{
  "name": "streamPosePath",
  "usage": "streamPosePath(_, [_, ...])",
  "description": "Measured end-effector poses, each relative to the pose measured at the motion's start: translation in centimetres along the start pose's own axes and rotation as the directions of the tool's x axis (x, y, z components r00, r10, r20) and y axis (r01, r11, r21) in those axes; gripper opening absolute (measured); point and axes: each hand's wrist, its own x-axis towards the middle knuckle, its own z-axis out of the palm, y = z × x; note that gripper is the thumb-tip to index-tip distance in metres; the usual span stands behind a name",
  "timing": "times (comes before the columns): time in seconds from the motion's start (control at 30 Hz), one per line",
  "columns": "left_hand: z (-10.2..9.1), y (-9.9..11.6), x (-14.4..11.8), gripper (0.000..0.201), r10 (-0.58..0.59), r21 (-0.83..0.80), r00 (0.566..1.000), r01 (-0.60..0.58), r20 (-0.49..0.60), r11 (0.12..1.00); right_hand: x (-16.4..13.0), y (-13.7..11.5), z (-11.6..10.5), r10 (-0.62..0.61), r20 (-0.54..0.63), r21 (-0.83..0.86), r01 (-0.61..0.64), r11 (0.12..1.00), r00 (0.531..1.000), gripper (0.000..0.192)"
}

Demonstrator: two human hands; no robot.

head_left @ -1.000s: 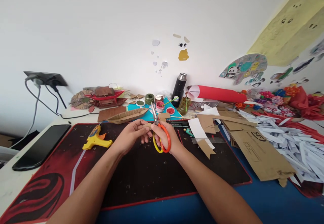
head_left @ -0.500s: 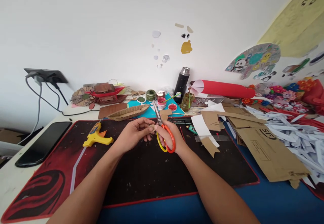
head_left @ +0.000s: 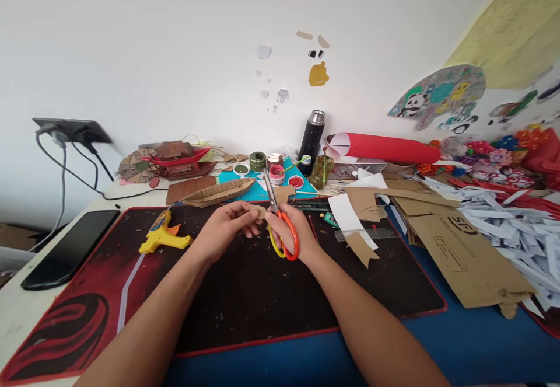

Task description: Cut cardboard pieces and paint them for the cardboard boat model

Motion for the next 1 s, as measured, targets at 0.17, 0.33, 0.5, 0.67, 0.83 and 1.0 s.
streamPosePath(0.17, [-0.3,0.4,0.1,0.049,0.055,-0.022,0.988,-0.059,-0.146,0.998,-0.2,0.5,0.4,0.042,0.133,-0.022,-0.039,0.999,0.990,0.045])
streamPosePath(0.33, [-0.9,0.9,0.2,0.054,0.075,-0.068,0.955,-0.099,-0.285,0.993,-0.5,0.0,0.5,0.048,0.188,0.036,-0.056,0.998,0.981,0.065])
streamPosePath(0.5, [-1.0,1.1,0.0,0.055,0.095,-0.091,0.927,-0.137,-0.364,0.986,-0.7,-0.1,0.8,0.060,0.276,0.121,-0.096,0.988,0.959,0.076])
streamPosePath(0.67, [-0.7,1.0,-0.1,0.052,0.136,-0.063,0.915,-0.172,-0.381,0.983,-0.9,0.1,1.0,0.058,0.197,0.069,-0.072,0.995,0.979,0.073])
streamPosePath(0.83, [-0.2,0.9,-0.1,0.050,0.164,-0.037,0.922,-0.189,-0.350,0.981,-1.0,0.4,1.0,0.036,0.182,0.013,-0.039,0.999,0.983,0.062])
streamPosePath(1.0, [0.1,0.8,-0.1,0.047,0.173,-0.044,0.924,-0.200,-0.341,0.979,-0.9,1.1,1.2,0.024,0.189,-0.020,-0.020,1.000,0.982,0.057])
